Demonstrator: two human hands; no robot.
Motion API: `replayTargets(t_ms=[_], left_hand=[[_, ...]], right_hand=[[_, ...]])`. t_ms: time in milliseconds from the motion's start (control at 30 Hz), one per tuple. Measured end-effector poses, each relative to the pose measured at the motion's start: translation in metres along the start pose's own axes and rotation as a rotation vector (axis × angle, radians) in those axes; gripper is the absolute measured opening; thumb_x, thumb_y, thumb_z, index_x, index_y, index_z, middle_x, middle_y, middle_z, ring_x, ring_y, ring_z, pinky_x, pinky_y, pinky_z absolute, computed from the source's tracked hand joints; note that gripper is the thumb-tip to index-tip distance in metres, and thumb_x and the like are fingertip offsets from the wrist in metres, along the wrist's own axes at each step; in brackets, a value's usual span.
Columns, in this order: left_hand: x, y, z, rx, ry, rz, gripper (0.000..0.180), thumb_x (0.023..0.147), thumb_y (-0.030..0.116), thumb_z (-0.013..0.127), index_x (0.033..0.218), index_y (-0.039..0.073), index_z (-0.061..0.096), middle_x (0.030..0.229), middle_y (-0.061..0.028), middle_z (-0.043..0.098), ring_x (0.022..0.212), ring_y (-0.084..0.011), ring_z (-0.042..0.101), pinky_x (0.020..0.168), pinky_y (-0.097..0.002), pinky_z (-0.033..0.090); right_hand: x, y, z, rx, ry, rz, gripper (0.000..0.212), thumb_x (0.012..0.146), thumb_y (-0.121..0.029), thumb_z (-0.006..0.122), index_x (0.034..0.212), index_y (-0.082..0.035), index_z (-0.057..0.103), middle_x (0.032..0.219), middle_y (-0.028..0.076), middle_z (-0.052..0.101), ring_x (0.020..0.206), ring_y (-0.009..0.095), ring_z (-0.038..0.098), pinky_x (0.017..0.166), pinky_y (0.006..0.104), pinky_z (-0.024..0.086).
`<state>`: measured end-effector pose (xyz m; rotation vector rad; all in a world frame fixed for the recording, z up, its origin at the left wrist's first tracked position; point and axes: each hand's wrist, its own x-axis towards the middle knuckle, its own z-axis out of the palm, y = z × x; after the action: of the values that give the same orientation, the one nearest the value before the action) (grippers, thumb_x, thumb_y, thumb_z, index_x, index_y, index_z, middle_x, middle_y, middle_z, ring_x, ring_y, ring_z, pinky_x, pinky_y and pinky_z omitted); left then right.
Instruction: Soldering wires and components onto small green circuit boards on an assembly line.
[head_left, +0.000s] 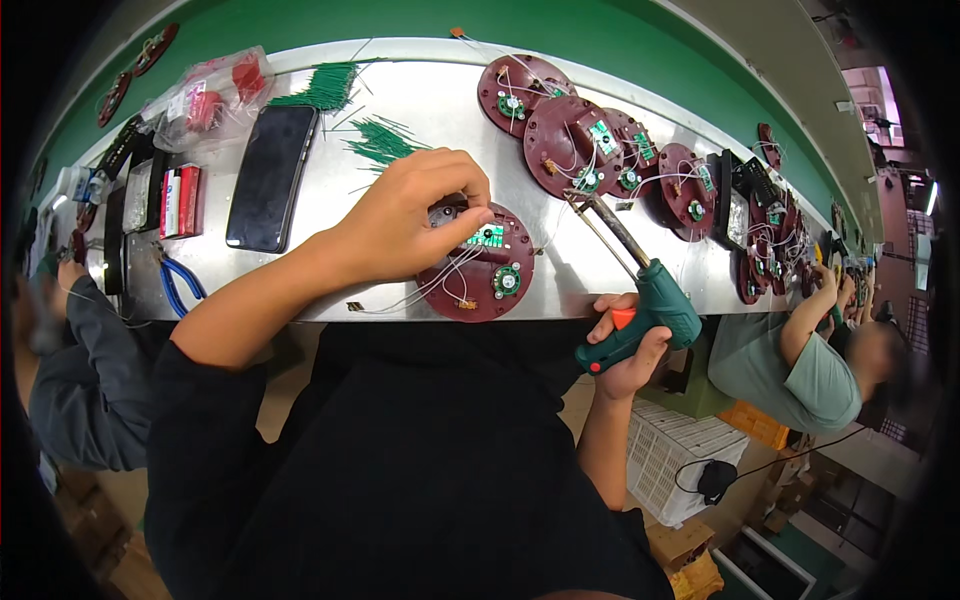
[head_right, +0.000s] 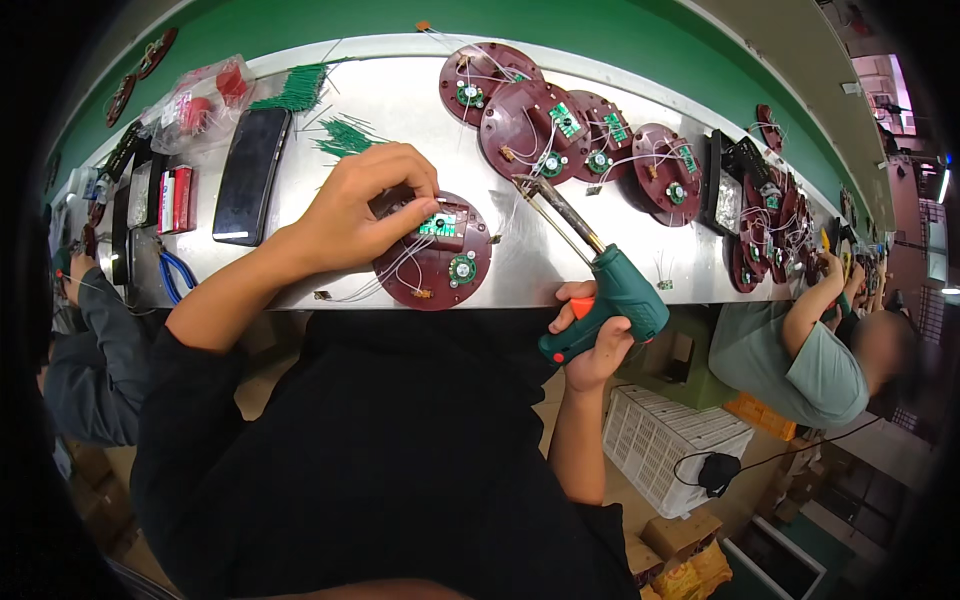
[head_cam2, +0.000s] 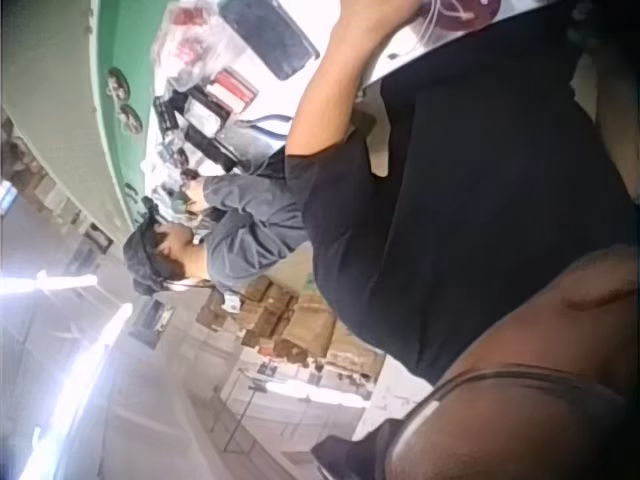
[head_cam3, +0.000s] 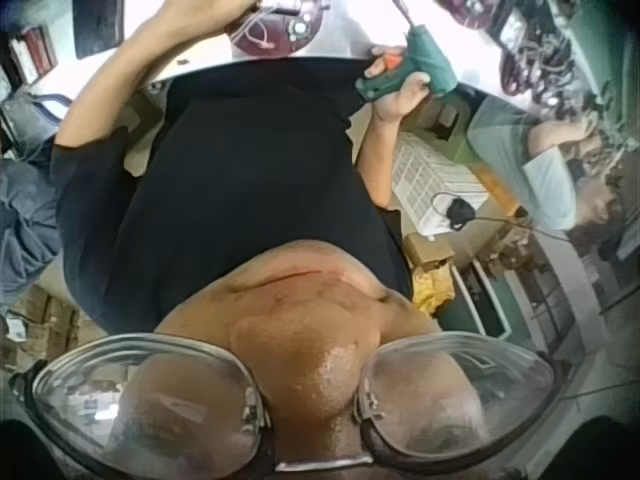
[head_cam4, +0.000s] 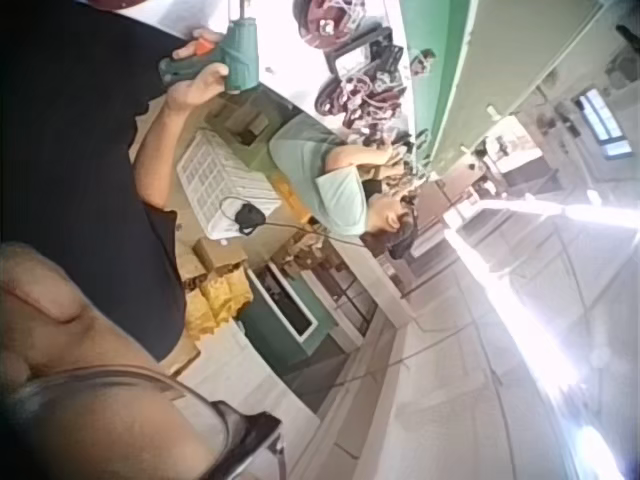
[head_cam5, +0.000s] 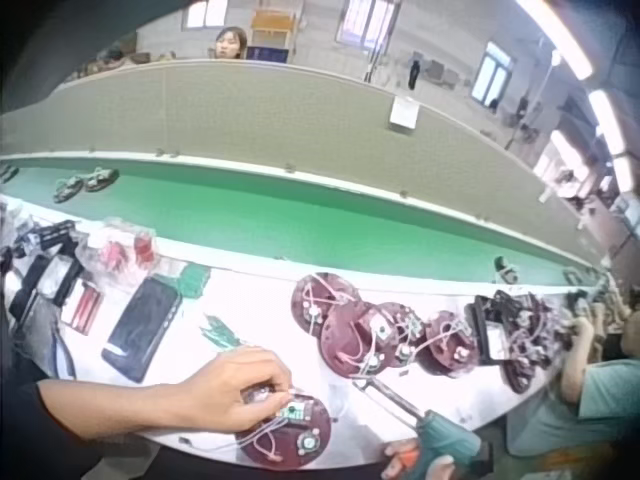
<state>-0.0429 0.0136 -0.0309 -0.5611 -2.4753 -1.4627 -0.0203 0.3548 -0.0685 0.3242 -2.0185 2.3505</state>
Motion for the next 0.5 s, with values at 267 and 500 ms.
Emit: replayTargets(t_ms=[267,500], left_hand=[[0.002,0.005,0.002,0.052,0.031,0.125,0.009,0.09,0.006,0.081,0.096,0.004,0.074,0.105,-0.0084,0.076,0.1,-0.0281,0.071,0.09,-0.0393,0.053],[0.0,-0.002,0.019,-0.059,-0.055,-0.055,0.008,0.093,0.013,0.078,0.097,0.01,0.072,0.116,-0.0034,0.075,0.109,-0.0242,0.067,0.1,-0.0396,0.042]], right_hand=[[0.006,-0.002,0.003,-0.001,0.01,-0.006,0.077,0.113,-0.064,0.04,0.115,0.01,0.06,0.085,0.017,0.064,0.073,0.022,0.066,0.066,0.0308,0.055],[0.008,-0.011,0.011,-0.214,0.006,0.076,0.095,0.099,-0.086,0.045,0.12,0.006,0.057,0.078,0.011,0.062,0.089,0.024,0.062,0.068,0.0257,0.053]])
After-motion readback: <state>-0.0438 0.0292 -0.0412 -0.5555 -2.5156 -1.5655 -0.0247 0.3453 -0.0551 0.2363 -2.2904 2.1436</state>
